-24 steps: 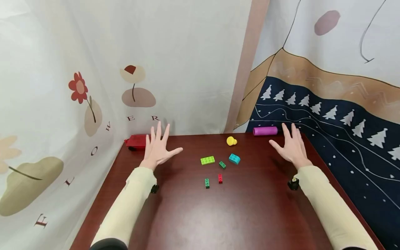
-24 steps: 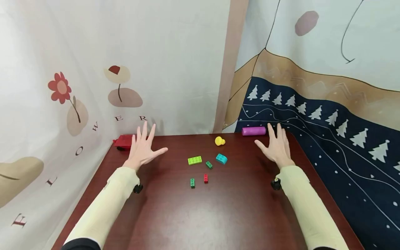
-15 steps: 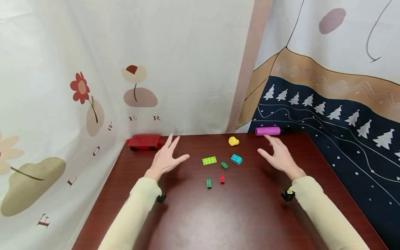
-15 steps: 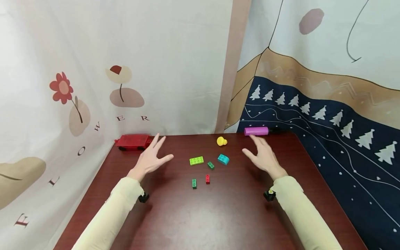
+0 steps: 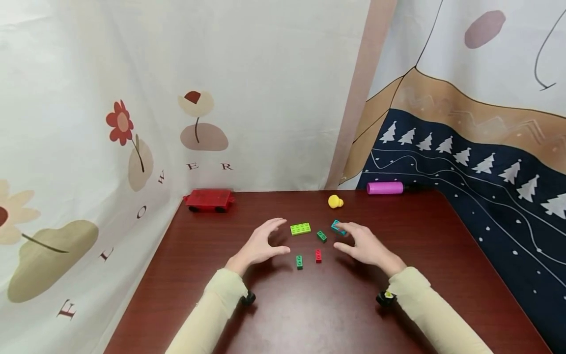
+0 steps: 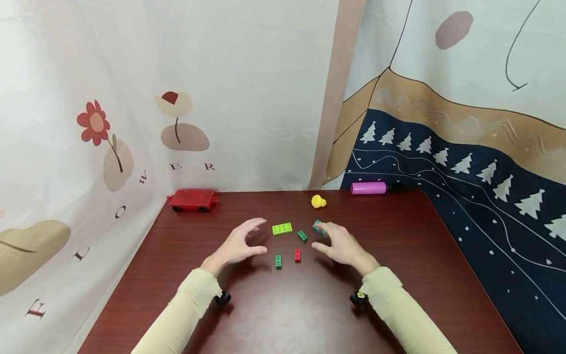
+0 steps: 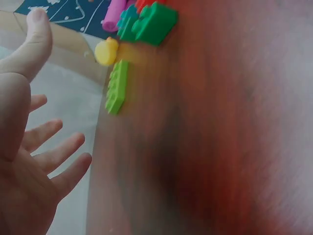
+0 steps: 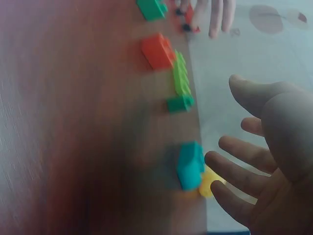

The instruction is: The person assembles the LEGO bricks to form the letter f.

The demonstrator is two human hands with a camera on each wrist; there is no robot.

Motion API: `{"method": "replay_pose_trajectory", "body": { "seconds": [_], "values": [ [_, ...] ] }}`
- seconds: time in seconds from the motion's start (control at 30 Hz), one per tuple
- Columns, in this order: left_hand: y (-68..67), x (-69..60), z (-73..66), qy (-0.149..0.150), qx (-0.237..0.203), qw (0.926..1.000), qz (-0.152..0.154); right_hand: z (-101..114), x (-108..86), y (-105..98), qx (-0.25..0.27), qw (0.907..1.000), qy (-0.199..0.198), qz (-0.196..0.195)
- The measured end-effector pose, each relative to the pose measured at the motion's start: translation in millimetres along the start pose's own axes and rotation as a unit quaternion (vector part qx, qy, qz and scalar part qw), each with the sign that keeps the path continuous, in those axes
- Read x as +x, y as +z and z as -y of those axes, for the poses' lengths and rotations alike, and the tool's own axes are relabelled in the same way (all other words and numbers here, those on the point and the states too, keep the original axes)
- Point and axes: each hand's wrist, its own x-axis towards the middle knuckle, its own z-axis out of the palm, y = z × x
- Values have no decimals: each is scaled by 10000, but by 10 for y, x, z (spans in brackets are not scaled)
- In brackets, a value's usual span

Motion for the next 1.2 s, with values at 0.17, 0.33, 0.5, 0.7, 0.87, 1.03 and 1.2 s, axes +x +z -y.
{"method": "replay_pose_trajectory", "body": {
  "seconds": [0.17,0.33,0.5,0.7,0.87,1.03,1.2],
  "values": [
    [155,-30,-30,-51,-337,9992,196,72,38,194,138,9995,-219,180],
    [262,-24,-21,-88,-315,9986,408,97,98,319,363,9988,-203,274],
    [356,15,-1,-86,-121,9988,476,106,135,420,465,9986,-171,192],
    [464,7,-9,-43,-56,9991,420,133,109,558,318,9991,-263,16],
    [515,-8,-9,-97,-5,9994,333,159,79,637,270,9988,-396,-23],
    [523,12,-15,-77,13,9995,298,159,63,661,164,9990,-396,-123],
    [538,35,-25,-90,-13,9996,268,162,60,660,113,9990,-394,-170]
  ]
}}
